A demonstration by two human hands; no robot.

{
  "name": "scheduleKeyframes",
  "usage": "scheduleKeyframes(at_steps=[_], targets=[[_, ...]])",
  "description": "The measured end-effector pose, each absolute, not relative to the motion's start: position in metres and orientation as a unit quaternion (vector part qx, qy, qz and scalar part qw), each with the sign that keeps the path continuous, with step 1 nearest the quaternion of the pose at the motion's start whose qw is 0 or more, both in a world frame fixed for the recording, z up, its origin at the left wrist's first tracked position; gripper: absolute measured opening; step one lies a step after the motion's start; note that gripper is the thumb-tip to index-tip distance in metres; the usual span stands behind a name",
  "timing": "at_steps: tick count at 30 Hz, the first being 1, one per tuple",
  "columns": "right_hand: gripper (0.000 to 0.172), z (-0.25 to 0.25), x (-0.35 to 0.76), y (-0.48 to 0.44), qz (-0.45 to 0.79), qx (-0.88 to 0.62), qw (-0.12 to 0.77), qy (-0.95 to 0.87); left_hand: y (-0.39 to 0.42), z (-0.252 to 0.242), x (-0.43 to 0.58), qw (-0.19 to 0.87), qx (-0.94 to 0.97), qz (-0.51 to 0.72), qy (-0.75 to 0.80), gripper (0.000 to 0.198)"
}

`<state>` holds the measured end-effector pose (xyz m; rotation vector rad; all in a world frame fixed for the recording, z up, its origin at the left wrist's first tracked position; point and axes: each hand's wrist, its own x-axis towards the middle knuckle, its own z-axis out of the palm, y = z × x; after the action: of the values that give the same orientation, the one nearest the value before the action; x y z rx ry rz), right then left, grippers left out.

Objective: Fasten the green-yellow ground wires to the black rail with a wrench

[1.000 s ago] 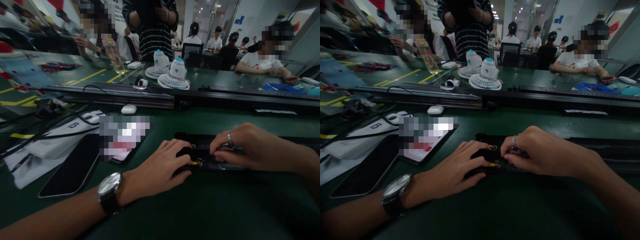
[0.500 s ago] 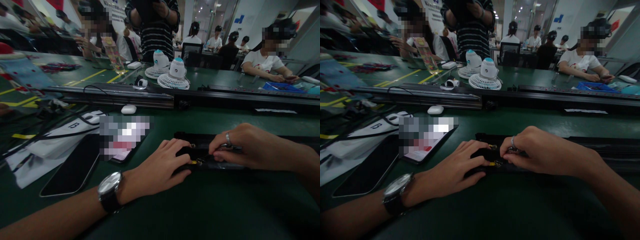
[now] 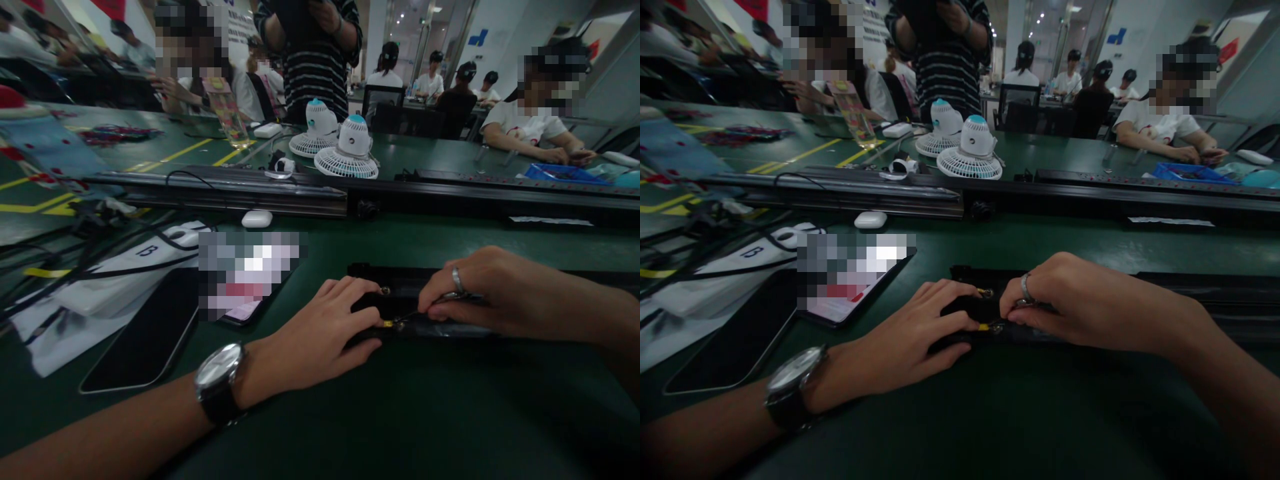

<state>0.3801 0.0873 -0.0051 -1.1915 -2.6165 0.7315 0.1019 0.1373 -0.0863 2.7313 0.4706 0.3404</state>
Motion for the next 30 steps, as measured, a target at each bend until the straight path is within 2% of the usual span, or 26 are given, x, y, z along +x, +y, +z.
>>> scheduleKeyframes(at_steps=[17,26,30], targets=[[0.021,0.000,0.377,0.082,0.270,-0.384,0.085,-0.879,0.138,-0.087,0.102,0.166,0.966,0.108,0.165,0.021],[0.015,-0.002,0.372,0.080,0.223,-0.410,0.056,-0.882,0.138,-0.088,0.101,0.167,0.966,0.110,0.165,0.020],[0.018,-0.003,0.368,0.079,0.217,-0.415,0.065,-0.881,0.138,-0.088,0.101,0.167,0.965,0.115,0.164,0.019]])
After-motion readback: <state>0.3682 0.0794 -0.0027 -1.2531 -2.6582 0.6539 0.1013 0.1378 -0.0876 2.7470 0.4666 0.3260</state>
